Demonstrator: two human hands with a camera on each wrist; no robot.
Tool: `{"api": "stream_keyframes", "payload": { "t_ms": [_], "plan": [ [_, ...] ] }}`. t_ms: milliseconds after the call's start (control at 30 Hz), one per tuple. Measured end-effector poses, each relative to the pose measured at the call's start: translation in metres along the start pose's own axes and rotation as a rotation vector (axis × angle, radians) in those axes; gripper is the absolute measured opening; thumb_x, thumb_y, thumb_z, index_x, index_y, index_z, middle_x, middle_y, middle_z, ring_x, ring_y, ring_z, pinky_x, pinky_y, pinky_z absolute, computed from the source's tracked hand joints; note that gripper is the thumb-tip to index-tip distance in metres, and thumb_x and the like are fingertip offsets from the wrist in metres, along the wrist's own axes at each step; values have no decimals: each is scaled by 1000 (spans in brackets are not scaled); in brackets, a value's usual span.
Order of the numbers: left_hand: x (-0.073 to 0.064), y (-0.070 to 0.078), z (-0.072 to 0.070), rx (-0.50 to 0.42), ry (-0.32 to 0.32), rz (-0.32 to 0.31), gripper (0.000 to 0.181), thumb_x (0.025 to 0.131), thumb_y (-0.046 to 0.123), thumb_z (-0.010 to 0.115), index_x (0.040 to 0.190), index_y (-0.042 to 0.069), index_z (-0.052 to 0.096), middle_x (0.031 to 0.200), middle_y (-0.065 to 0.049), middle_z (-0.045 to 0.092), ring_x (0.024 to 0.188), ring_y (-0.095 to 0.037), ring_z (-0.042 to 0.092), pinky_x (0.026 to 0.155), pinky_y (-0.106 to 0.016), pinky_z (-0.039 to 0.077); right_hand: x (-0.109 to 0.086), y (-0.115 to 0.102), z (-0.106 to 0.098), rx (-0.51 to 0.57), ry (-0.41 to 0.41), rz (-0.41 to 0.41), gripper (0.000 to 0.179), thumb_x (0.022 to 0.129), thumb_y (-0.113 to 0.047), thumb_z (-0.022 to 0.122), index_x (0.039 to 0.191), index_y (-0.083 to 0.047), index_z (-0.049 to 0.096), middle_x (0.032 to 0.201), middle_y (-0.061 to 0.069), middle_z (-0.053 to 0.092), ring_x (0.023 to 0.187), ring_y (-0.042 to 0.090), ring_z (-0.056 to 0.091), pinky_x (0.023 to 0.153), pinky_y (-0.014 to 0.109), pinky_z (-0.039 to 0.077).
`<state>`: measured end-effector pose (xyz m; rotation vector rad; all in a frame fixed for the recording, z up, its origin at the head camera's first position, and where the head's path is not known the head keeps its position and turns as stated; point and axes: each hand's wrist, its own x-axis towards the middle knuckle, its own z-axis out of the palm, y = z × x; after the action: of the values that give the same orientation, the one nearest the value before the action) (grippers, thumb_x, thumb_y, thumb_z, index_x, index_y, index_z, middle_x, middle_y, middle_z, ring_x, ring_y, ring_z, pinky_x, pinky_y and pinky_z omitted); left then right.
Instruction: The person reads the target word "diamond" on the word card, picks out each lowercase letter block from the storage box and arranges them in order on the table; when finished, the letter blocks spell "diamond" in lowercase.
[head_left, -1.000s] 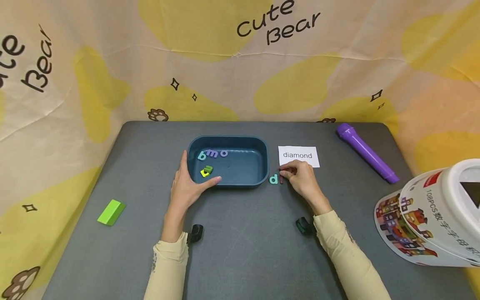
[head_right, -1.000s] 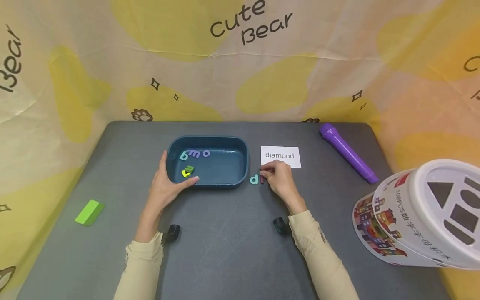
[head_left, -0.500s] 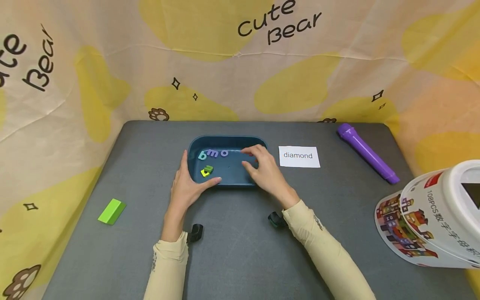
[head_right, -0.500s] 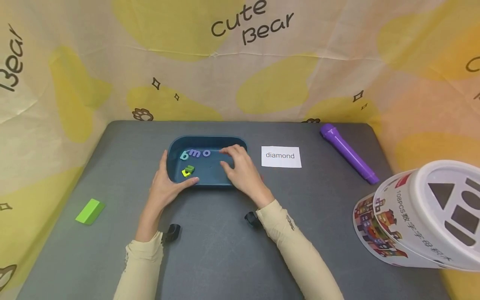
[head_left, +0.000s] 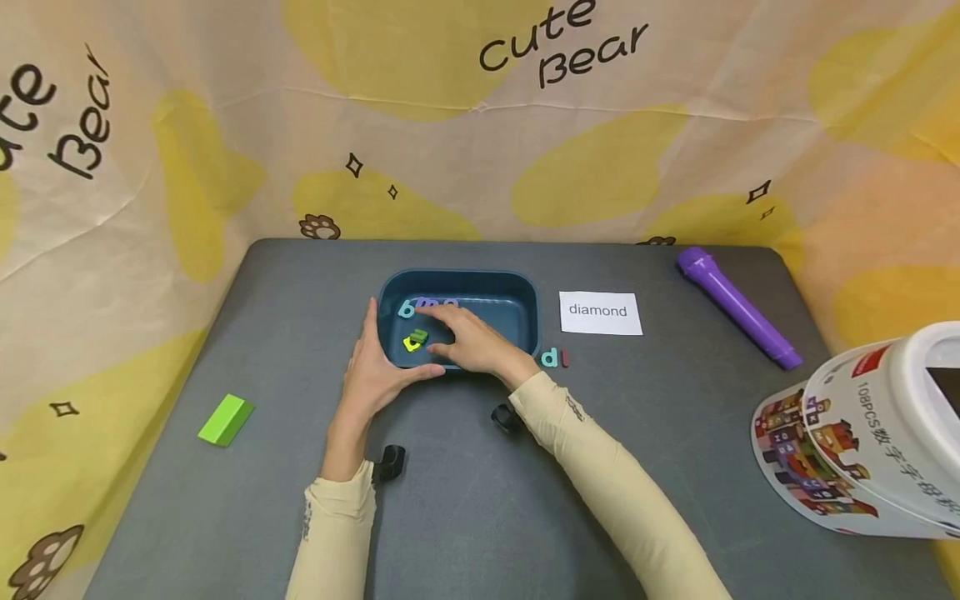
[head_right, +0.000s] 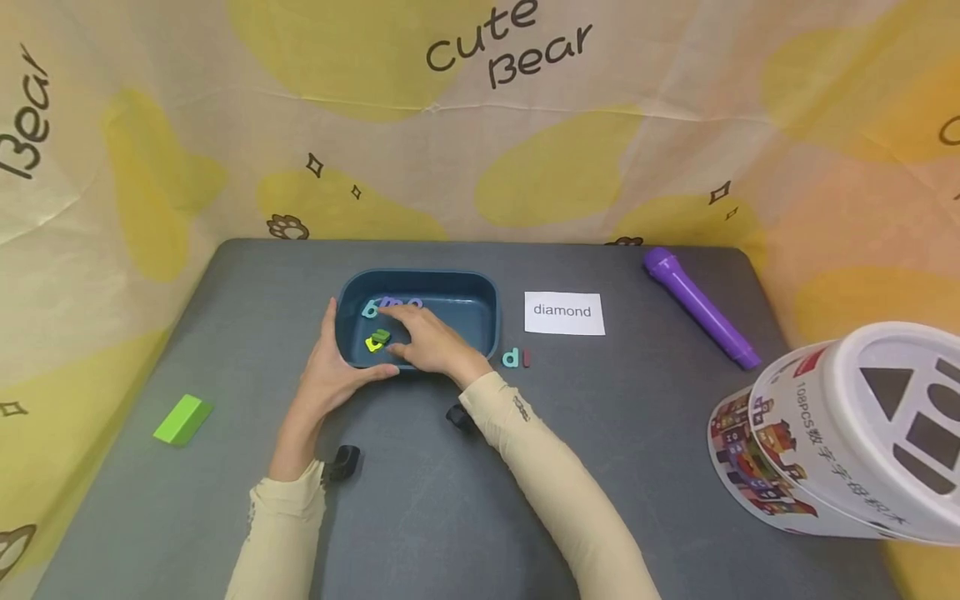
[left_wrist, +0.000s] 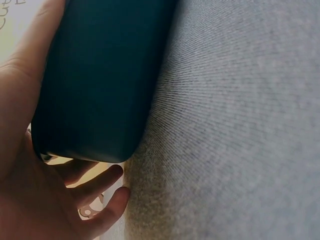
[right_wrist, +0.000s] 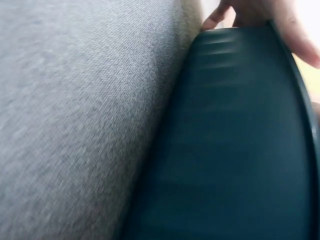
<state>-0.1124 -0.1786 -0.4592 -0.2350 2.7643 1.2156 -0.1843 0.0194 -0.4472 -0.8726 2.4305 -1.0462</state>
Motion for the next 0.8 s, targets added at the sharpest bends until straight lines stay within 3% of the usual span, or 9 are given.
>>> {"api": "stream_keyframes", "payload": {
  "t_ms": [133, 367, 467, 600, 700, 800],
  "plan": [
    [0, 0, 0, 5, -7, 7, 151, 69, 68, 92, 170, 32, -15, 179, -16, 9, 159, -53, 22, 119, -77, 27, 9, 0, 2, 5, -49, -38, 65, 101, -14, 74, 160, -12, 48, 162, 12, 49, 152, 31, 43, 127, 50, 35],
    [0, 0, 0, -3, -6, 17, 151, 70, 68, 92, 170, 32, -14, 180, -13, 4, 161, -52, 17, 120, -78, 23, 20, -2, 6, -80, -117, -49, 60, 101, -19, 75, 157, -18, 54, 160, 11, 49, 155, 28, 40, 135, 53, 10],
    [0, 0, -1, -6, -11, 17, 150, 71, 68, 92, 170, 34, -15, 180, -12, 3, 161, -52, 16, 120, -78, 23, 23, -3, 8, -110, -114, -38, 54, 100, -20, 76, 152, -18, 60, 155, 10, 50, 150, 27, 44, 135, 53, 9],
    [0, 1, -2, -8, -15, 17, 149, 72, 68, 91, 169, 34, -16, 180, -12, 3, 161, -51, 17, 120, -77, 25, 25, -7, 11, -132, -86, -5, 43, 98, -19, 79, 140, -17, 70, 151, 10, 51, 140, 29, 50, 128, 50, 32],
    [0, 1, -2, -10, -12, 19, 148, 72, 68, 91, 170, 33, -15, 180, -13, 5, 160, -51, 19, 119, -76, 27, 25, -10, 11, -144, -69, 15, 32, 97, -16, 80, 128, -16, 74, 147, 10, 53, 130, 29, 54, 112, 45, 48],
    [-1, 0, -2, -11, -8, 19, 148, 71, 67, 91, 170, 33, -14, 179, -15, 6, 160, -51, 21, 119, -75, 29, 25, -12, 12, -153, -58, 18, 22, 97, -14, 80, 118, -15, 75, 143, 9, 54, 126, 28, 56, 107, 43, 51]
  ]
}}
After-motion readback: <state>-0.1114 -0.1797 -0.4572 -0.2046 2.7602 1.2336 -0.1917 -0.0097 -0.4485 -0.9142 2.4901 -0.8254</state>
